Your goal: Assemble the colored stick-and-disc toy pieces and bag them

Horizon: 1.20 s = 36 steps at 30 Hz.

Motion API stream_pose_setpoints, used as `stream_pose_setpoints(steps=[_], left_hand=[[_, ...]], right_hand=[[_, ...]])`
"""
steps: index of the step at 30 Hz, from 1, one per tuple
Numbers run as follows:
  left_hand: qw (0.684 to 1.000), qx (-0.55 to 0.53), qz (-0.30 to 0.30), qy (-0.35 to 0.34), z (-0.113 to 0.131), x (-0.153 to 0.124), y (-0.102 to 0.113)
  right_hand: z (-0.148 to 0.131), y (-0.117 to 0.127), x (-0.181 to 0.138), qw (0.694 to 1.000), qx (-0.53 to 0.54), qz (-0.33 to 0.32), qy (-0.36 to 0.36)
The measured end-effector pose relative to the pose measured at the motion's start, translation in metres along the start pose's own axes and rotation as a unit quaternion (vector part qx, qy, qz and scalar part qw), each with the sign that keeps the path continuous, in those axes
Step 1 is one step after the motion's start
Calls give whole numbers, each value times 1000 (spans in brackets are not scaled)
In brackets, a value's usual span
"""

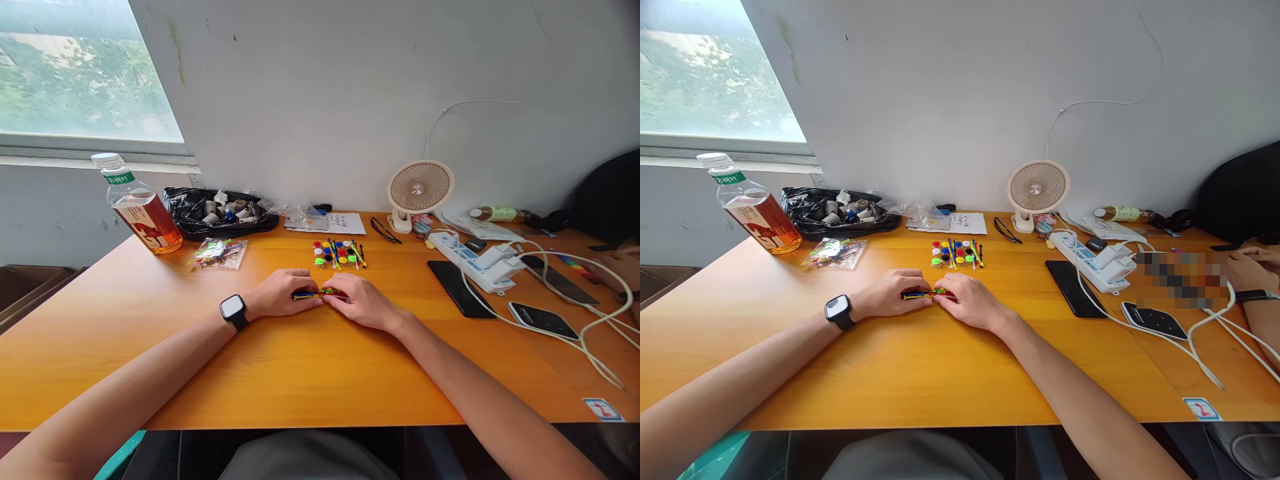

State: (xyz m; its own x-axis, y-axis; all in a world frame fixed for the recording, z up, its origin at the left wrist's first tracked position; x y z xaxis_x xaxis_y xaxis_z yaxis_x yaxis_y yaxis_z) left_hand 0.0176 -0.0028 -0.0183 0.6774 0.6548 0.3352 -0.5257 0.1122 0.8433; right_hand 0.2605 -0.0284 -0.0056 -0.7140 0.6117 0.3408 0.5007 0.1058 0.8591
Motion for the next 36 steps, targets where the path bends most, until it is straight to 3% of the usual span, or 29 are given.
stream_pose_setpoints(steps=[12, 28, 36], left_hand=[[998, 48, -25, -37, -1, 0, 10], [992, 104, 1, -69, -2, 0, 6], [995, 84, 17, -44, -1, 1, 5]], right_hand=[[-2, 9, 0, 1000, -9, -11, -11], [7, 8, -3, 999, -1, -27, -38], [5, 8, -2, 999, -8, -25, -39]])
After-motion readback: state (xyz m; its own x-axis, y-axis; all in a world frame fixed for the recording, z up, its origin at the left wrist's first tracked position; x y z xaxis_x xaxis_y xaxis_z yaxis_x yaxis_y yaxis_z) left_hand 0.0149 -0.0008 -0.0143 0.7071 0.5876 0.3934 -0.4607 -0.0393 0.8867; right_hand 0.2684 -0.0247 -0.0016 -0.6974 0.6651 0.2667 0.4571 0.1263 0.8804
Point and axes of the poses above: each hand's wrist, its own x-axis towards the middle knuckle, its own y-axis out of the back of the hand, z = x × y, the point moved 1 cm from there along x, towards the middle knuckle, and after that the axes turned 8 degrees about y, right-handed, at the moved point
